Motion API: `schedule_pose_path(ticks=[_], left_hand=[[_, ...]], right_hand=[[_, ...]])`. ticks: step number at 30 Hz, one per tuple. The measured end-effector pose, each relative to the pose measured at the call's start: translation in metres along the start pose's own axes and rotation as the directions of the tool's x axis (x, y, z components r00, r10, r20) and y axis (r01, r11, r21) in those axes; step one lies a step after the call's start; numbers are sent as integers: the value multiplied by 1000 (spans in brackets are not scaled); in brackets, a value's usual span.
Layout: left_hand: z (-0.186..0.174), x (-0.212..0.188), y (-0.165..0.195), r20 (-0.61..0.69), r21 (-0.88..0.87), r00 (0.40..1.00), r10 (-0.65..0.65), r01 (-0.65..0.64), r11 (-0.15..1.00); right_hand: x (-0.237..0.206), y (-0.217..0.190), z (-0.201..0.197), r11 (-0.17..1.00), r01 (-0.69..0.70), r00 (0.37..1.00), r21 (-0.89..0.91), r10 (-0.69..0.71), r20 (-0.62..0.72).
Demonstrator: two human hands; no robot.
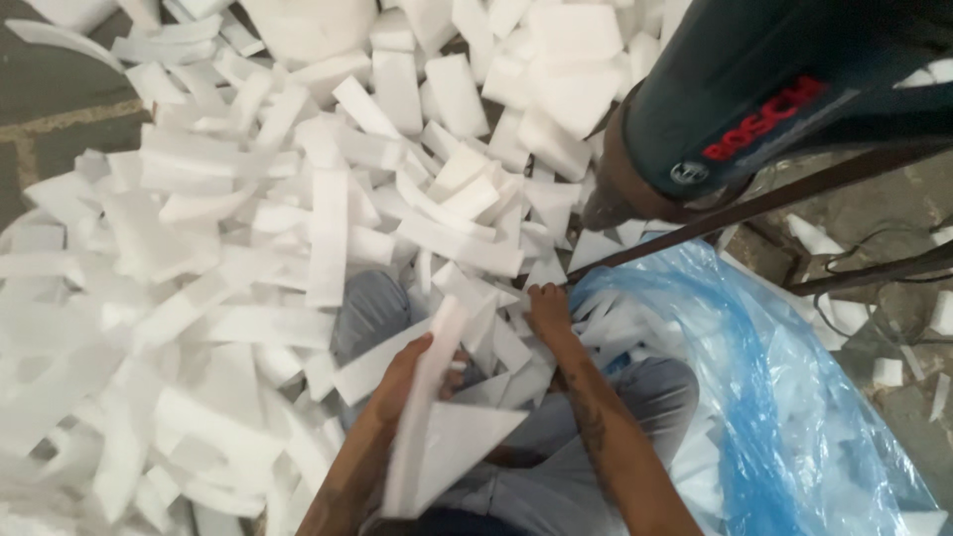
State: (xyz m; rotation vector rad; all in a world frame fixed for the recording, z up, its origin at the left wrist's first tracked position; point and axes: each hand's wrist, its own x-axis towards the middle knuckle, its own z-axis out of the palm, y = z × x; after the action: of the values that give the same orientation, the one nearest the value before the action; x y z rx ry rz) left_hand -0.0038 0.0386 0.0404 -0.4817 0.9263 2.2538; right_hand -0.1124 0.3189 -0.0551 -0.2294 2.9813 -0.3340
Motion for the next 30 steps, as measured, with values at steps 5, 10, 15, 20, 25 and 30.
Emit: schedule_pose_path(ticks=[5,10,15,20,25,30], left_hand=[[-3,11,-6,80,87,977,199,-206,975],[32,15,3,45,286,951,307,-306,908],[87,-11,8,149,455,943,298,-333,826],[113,-38,10,253,581,901,352,-433,689],[125,-41,7,266,534,893,363,-450,716],[136,-48,10,289,522,899,330,-437,733]], right_hand=[[-24,0,-30,907,-156,958,390,235,-164],[-113,-35,-128,566,8,942,824,272,-196],[-179,-93,-183,693,12,988,721,102,-114],[-188,-113,-190,698,43,987,715,79,-137],[-193,-108,-187,625,9,981,780,146,-128],[-199,-103,-182,626,13,975,780,164,-148]])
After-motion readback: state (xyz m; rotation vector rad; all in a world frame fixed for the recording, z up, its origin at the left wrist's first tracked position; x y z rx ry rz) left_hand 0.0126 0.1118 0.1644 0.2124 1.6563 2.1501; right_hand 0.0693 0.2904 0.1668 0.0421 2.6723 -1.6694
